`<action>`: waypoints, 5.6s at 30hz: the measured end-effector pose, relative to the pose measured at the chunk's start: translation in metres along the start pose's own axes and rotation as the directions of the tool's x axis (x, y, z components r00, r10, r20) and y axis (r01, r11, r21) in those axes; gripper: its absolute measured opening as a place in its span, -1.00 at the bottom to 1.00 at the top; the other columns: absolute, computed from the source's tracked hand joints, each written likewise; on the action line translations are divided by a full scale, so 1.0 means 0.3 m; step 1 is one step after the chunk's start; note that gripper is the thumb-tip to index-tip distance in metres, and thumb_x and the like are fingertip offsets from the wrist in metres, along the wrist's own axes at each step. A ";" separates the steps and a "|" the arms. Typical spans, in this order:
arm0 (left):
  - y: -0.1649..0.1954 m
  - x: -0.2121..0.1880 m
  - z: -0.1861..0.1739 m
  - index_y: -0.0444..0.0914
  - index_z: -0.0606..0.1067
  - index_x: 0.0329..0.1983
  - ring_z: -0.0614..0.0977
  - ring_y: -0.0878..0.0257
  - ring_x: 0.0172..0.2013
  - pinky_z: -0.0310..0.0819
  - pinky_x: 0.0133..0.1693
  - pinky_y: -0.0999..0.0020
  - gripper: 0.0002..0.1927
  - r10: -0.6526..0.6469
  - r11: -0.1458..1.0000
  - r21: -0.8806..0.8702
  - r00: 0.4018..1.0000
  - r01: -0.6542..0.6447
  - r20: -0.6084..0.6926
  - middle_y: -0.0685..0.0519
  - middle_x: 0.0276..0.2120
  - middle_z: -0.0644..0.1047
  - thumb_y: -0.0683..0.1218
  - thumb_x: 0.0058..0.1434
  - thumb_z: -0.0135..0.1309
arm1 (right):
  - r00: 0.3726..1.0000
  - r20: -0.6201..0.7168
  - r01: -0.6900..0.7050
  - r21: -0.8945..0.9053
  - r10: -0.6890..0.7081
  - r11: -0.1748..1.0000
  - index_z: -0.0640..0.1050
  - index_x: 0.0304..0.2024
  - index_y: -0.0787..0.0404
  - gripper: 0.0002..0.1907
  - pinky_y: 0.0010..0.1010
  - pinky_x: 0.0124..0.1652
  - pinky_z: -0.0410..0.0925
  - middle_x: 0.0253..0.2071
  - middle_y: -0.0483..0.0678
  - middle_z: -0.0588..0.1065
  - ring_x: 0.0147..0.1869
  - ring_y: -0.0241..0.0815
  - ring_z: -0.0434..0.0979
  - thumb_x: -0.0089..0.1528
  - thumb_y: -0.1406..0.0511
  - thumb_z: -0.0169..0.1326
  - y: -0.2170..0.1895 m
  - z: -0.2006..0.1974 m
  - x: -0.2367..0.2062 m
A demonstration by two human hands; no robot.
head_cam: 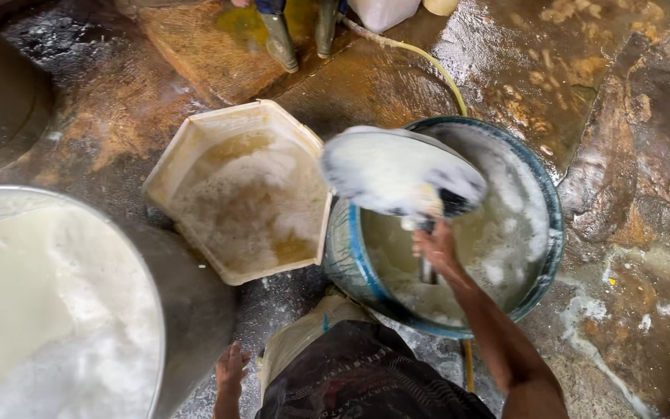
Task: The person repeatedly scoops a white foamy liquid from a large metal tub and pours it into a smaller plastic container, then returns the liquid to the tub. The cycle of scooping and pouring continues throughout the clip.
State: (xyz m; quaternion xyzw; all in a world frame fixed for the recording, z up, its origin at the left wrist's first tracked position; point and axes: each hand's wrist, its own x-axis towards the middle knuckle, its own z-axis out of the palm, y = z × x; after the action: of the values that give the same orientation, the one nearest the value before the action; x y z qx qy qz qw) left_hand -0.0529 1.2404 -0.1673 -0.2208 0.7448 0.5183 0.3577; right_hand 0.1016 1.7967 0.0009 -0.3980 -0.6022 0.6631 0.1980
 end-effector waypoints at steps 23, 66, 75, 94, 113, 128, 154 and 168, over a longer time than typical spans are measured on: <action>0.209 -0.199 0.298 -0.20 0.45 0.28 0.64 0.10 -0.10 0.47 -0.11 0.04 -0.43 -0.091 0.996 0.006 0.994 0.091 -0.063 -0.08 -0.12 0.65 0.20 0.34 -0.02 | 0.656 0.311 -0.710 -0.055 0.688 0.702 0.45 -0.36 0.25 -0.78 -0.48 -0.59 0.37 -0.58 -0.12 0.44 -0.60 -0.31 0.44 0.35 0.25 0.03 0.102 -0.504 0.118; -0.368 -0.028 -0.214 -0.20 0.44 0.29 0.62 0.00 -0.14 0.45 -0.08 -0.10 -0.45 -0.284 0.880 -0.426 0.951 0.209 -0.119 -0.17 -0.10 0.64 0.18 0.37 0.02 | 0.669 0.675 0.318 0.119 -0.312 0.941 0.37 0.01 0.40 -0.80 -0.30 -0.56 0.43 -0.44 -0.01 0.45 -0.53 -0.19 0.49 0.38 0.44 0.06 -0.215 1.179 -0.033; -0.012 0.066 -0.021 -0.20 0.42 0.31 0.64 -0.01 -0.03 0.44 -0.10 -0.03 -0.44 -0.135 0.982 -0.142 0.989 0.124 -0.067 -0.16 -0.08 0.65 0.19 0.36 -0.02 | 0.997 -0.031 0.074 -0.080 -0.076 0.994 0.40 -0.02 0.55 -0.71 -0.31 -0.62 0.42 -0.48 0.03 0.46 -0.58 -0.16 0.45 0.29 0.45 0.12 -0.028 0.101 0.089; 0.206 -0.119 0.259 -0.32 0.57 0.00 0.53 0.22 -0.44 0.37 -0.45 0.28 -0.62 0.068 0.998 0.011 0.991 -0.067 -0.112 -0.04 -0.44 0.58 0.04 0.28 0.07 | 0.784 0.132 -0.619 0.090 0.606 0.781 0.41 0.11 0.32 -0.68 -0.43 -0.51 0.42 -0.41 0.00 0.48 -0.50 -0.20 0.48 0.35 0.30 0.04 0.173 -0.314 0.100; -0.364 -0.236 -0.109 -0.27 0.37 0.29 0.56 0.22 -0.48 0.33 -0.55 0.27 -0.38 -0.316 0.855 -0.508 0.880 0.103 -0.354 -0.07 -0.38 0.65 0.14 0.25 0.12 | 0.242 0.370 -0.655 -0.619 0.897 0.433 0.43 -0.30 0.18 -0.78 -0.41 -0.70 0.28 -0.60 -0.21 0.38 -0.63 -0.30 0.39 0.29 0.16 -0.05 -0.290 0.421 0.187; -0.308 -0.446 -0.761 -0.32 0.38 0.26 0.60 0.05 -0.16 0.46 -0.13 0.15 -0.39 -0.232 0.617 -0.632 0.660 -0.469 -0.715 -0.16 -0.14 0.65 0.27 0.47 -0.16 | 0.186 0.549 -0.230 -0.782 0.815 0.579 0.44 -0.54 0.22 -0.75 -0.31 -0.52 0.40 -0.60 -0.04 0.43 -0.60 -0.16 0.47 0.25 0.30 -0.02 -0.023 1.616 -0.083; -0.119 -0.261 -0.743 -0.19 -0.13 0.58 0.55 -0.35 0.10 0.37 0.19 -0.09 -0.10 -0.661 0.717 -0.696 0.347 0.034 -0.665 -0.44 0.04 0.53 0.07 0.28 0.00 | 0.464 0.728 -0.081 -0.532 0.505 0.843 0.36 -0.25 0.27 -0.84 -0.28 -0.58 0.36 -0.55 -0.02 0.39 -0.58 -0.13 0.42 0.20 0.41 0.08 0.060 3.208 -0.308; -0.132 -0.261 -0.805 0.05 -0.09 0.58 0.54 -0.27 0.16 0.36 0.22 -0.06 -0.10 -0.800 0.579 -0.795 0.314 0.180 -0.511 -0.33 0.12 0.52 0.11 0.25 0.07 | 0.127 0.783 0.460 -0.591 0.610 0.663 0.45 -0.22 0.37 -0.81 -0.23 -0.63 0.37 -0.57 0.00 0.42 -0.61 -0.15 0.41 0.13 0.44 0.13 0.327 3.693 -0.931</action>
State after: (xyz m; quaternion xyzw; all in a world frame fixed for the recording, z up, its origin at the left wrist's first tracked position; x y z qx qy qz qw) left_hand -0.0479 0.9980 -0.0819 -0.7749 0.4897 0.3997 0.0054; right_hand -0.5573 0.8601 -0.0588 0.0690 -0.7561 0.4476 -0.4724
